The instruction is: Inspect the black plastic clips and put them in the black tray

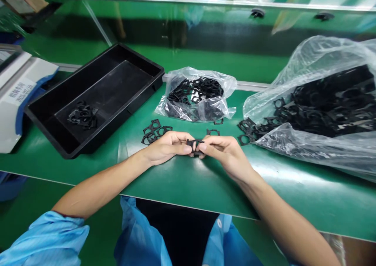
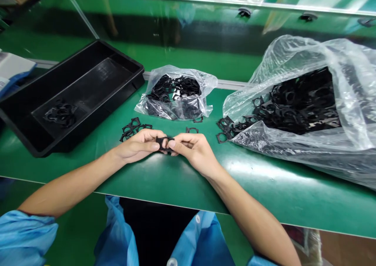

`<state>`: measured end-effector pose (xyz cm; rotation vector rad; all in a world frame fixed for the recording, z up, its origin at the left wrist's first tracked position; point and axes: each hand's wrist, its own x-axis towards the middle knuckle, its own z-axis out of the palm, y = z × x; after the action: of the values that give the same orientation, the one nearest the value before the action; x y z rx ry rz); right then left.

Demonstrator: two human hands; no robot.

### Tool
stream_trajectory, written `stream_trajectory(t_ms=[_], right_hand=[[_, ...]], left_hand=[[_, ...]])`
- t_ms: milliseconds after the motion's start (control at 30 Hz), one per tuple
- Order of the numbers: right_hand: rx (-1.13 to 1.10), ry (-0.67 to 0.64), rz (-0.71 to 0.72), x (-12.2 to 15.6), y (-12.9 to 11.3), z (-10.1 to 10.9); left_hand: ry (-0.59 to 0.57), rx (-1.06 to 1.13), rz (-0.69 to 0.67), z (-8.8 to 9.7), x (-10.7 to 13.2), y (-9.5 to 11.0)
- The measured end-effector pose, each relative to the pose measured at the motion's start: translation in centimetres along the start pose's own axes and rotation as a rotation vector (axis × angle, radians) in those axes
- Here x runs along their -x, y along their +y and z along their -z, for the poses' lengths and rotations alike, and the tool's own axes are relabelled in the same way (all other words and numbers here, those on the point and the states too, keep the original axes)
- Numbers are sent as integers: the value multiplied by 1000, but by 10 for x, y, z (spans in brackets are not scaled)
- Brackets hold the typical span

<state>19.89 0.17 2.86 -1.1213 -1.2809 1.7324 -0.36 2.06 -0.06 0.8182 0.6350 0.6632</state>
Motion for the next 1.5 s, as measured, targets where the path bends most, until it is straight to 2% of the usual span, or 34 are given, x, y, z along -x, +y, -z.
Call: stream_trajectory(t_ms=[67, 133, 267, 400, 567, 667, 833, 1000, 1200, 1367, 1500], right_hand=[[-14, -18, -15, 1, -1, -1], [23, 8, 18, 2, 0, -1], [214, 108, 159, 2, 4, 0], [356, 132, 244, 2, 9, -1], [389, 137, 222, 1, 10, -1], [306, 129, 180, 1, 7, -1], [72, 98, 64, 0, 4, -3], [-154, 25, -54, -2, 6, -2], [-256, 59, -115, -5, 11, 0], [-388, -9, -165, -5, 8, 0], [-376, 32, -102, -6, 9, 1]], left_hand=[[-38, -1, -3, -1, 1, 1], [-18, -9, -21, -2, 0, 1], [130, -65, -81, -4, -1, -2], [232, -238, -137, -5, 0, -4], [195, -448, -174, -8, 4, 5], [166, -425, -153, -7, 4, 9], [123, -185, -83, -4, 2, 5], [16, -5, -26, -3, 0, 1], [105, -145, 9, 3, -2, 0], [70, -35, 20, 3, -3, -1], [109, -7, -51, 2, -4, -3]])
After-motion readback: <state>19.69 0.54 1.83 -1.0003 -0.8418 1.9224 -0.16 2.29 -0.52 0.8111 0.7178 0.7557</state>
